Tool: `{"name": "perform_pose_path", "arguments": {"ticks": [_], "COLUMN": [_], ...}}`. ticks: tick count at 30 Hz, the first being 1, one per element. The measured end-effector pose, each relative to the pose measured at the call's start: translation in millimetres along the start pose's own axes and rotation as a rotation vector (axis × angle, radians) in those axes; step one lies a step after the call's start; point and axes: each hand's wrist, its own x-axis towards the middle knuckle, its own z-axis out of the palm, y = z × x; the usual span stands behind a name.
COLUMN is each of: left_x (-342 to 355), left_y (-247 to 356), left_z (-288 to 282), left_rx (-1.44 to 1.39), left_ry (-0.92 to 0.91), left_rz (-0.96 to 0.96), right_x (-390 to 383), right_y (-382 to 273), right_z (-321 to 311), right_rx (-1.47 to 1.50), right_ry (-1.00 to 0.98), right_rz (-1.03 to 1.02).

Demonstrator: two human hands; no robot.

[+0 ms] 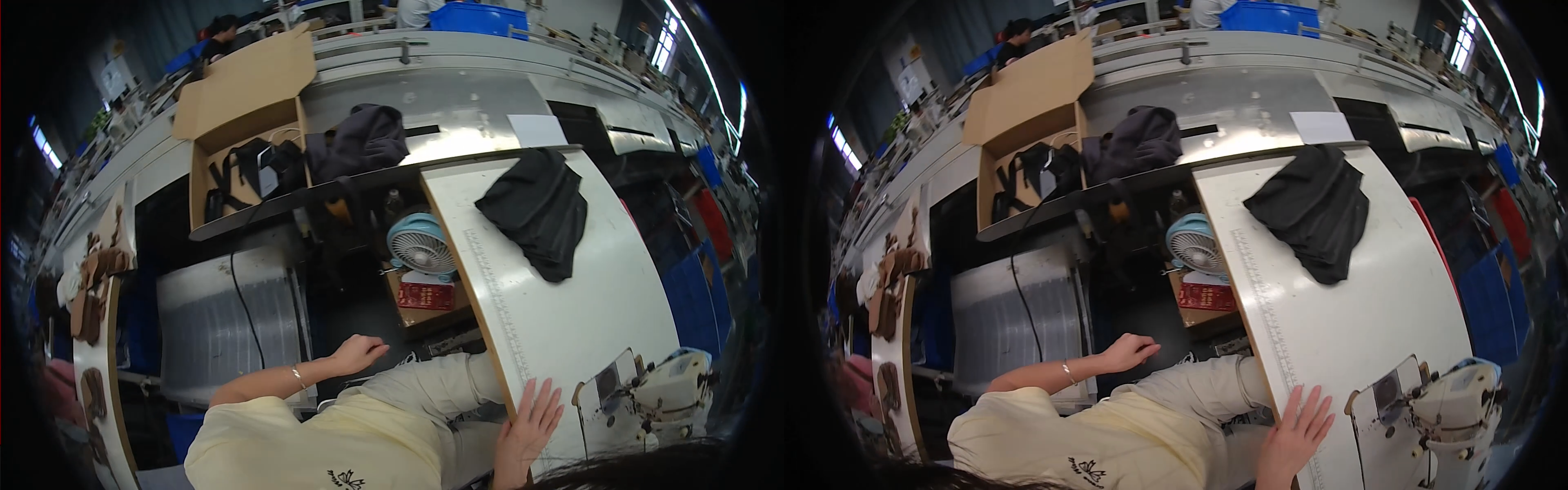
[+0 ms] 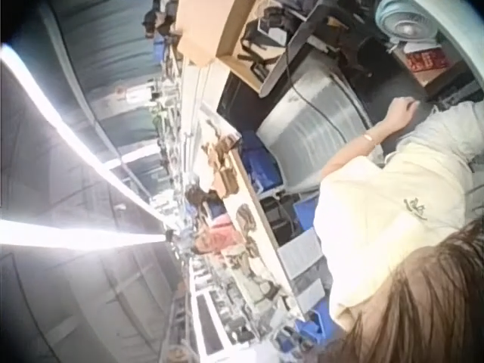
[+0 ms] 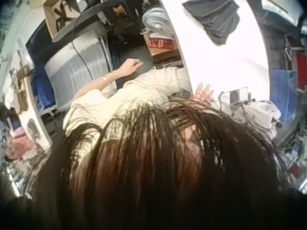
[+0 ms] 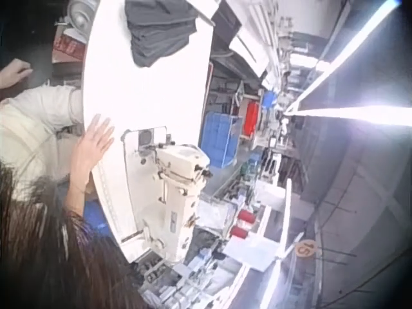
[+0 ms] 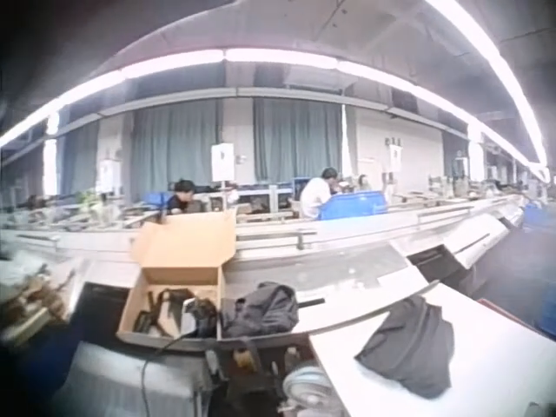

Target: The recorder is sewing black fabric components and assembling straps for bags using an industrial sewing machine.

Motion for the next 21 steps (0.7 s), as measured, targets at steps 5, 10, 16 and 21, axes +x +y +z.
{"name": "perform_pose_path", "arguments": {"ticks": [5,10,16,21], "left_x": [-20.3,-16.2,-80.2,-210.3], "left_y": [1.6,55.3,-50.0,-240.6], "left_z": [-15.3,-136.3,-217.3,-74.4], "left_rx": [-0.108,-0.277,-0.3,0.236], "left_ry": [0.228,0.665,1.49,1.27], "left_rz": [0.052,0.283,0.053,-1.274], "right_x": [-2.4,2.6,18.8,68.5], "right_y": [13.5,7.5,-6.9,-41.8], "right_z": [1.8,-4.5,-6.2,8.9], "right_rx": [-0.146,-0.177,-0.362,-0.176], "right_ry": [-0.056,-0.093,0.063,0.116], "right_rz": [-0.085,-0.012,-0.119,-0.146]}}
